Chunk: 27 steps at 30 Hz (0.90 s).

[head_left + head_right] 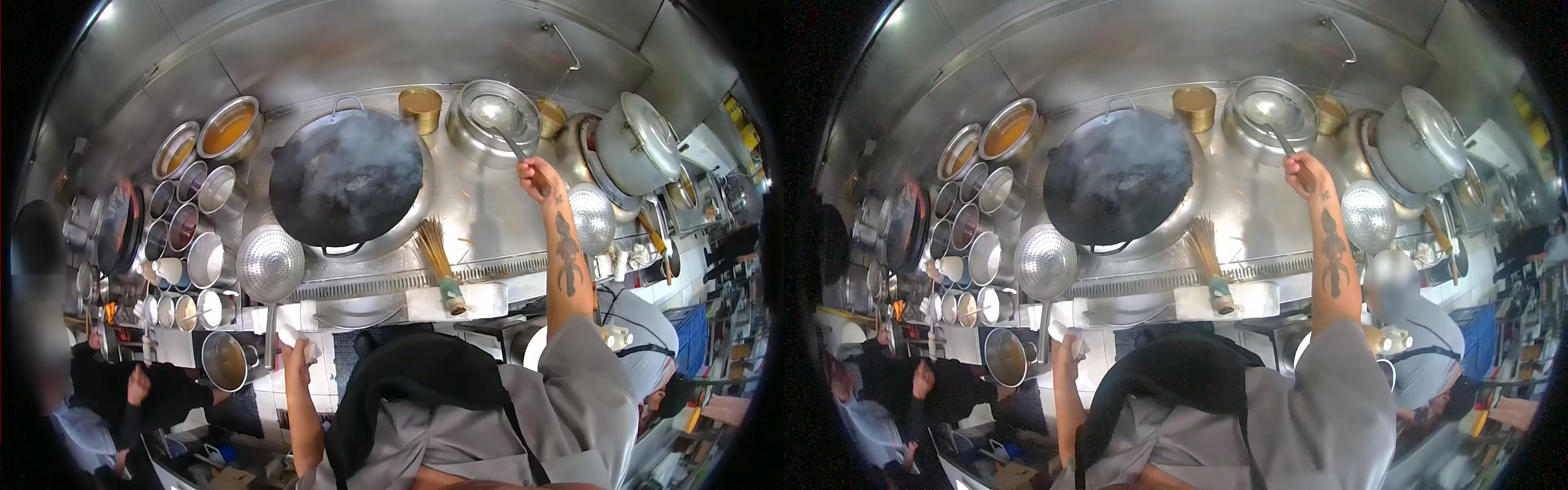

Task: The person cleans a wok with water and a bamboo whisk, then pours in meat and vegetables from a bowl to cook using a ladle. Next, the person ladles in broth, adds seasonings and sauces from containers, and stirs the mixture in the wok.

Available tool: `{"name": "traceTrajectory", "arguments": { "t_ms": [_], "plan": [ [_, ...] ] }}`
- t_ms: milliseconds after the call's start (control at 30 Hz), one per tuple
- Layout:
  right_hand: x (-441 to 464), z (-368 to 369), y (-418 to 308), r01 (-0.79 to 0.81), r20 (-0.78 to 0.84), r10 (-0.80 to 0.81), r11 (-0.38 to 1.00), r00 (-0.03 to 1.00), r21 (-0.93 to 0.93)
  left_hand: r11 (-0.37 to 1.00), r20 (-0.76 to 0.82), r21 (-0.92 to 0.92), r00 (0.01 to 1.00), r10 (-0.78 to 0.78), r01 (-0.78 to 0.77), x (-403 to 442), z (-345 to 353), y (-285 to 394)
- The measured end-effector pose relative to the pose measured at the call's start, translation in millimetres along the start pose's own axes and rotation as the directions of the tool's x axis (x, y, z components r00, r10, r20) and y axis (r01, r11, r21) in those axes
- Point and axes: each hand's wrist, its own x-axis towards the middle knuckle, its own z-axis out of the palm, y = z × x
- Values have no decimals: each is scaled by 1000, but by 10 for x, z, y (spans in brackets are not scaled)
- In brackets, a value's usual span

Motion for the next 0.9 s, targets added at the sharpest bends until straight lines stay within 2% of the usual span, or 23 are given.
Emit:
{"name": "traceTrajectory", "arguments": {
  "t_ms": [100, 133, 200, 267, 333, 367, 400, 433, 500, 533, 600, 667, 700, 767, 800, 833, 900],
  "plan": [
    [-280, 11, 114, 29, -137, -48, 990, 989, -138, 997, -1, 79, 1000, 26, -26, 133, 84, 79],
    [-323, -35, 122, 2, -191, -57, 961, 980, -277, 988, -22, 148, 999, 42, -38, 249, 92, 59],
    [-450, -37, 191, -22, -298, -186, 815, 936, -580, 982, -11, 176, 998, 68, -65, 370, 123, 72],
    [-578, -18, 268, -68, -319, -369, 555, 873, -829, 979, -27, 187, 996, 83, -76, 542, 105, 3],
    [-679, -117, 351, -36, -188, -568, 268, 801, -963, 957, -15, 287, 998, 60, -54, 584, 123, 73],
    [-726, -184, 428, -35, -99, -641, 112, 761, -993, 943, 14, 329, 998, 54, -56, 659, 70, 52],
    [-764, -295, 520, 89, 170, -772, -146, 613, -985, 924, 17, 362, 991, 129, -126, 752, 44, -3],
    [-816, -253, 582, 127, 37, -766, 58, 642, -990, 898, 18, 394, 979, 204, -194, 867, 23, -79],
    [-889, -80, 635, 171, -207, -671, 451, 711, -876, 803, 28, 502, 934, 357, -322, 1025, -26, -197],
    [-886, -59, 554, 142, -283, -476, 677, 832, -722, 726, 45, 575, 901, 432, -377, 1074, -29, -209],
    [-728, -209, 526, 83, -179, -608, 377, 773, -923, 530, 144, 706, 828, 542, -470, 1171, -62, -217],
    [-591, 45, 532, -4, -34, -684, 45, 728, -999, 444, 217, 801, 887, 408, -401, 1033, -5, -64],
    [-517, 185, 601, 30, -64, -683, 125, 728, -992, 392, 241, 843, 910, 337, -369, 968, 21, 8],
    [-315, 470, 683, 101, -115, -665, 277, 738, -956, 258, 259, 864, 822, 507, -431, 939, 66, -48],
    [-193, 634, 681, 195, -100, -564, 439, 819, -877, 255, 250, 858, 797, 551, -445, 932, 87, -78],
    [-104, 899, 711, 216, -86, -534, 477, 841, -852, 99, 312, 883, 732, 605, -458, 992, 66, -197],
    [108, 1541, 722, 251, -58, -484, 548, 873, -798, 145, 302, 906, 845, 441, -398, 841, 151, 72]
  ]
}}
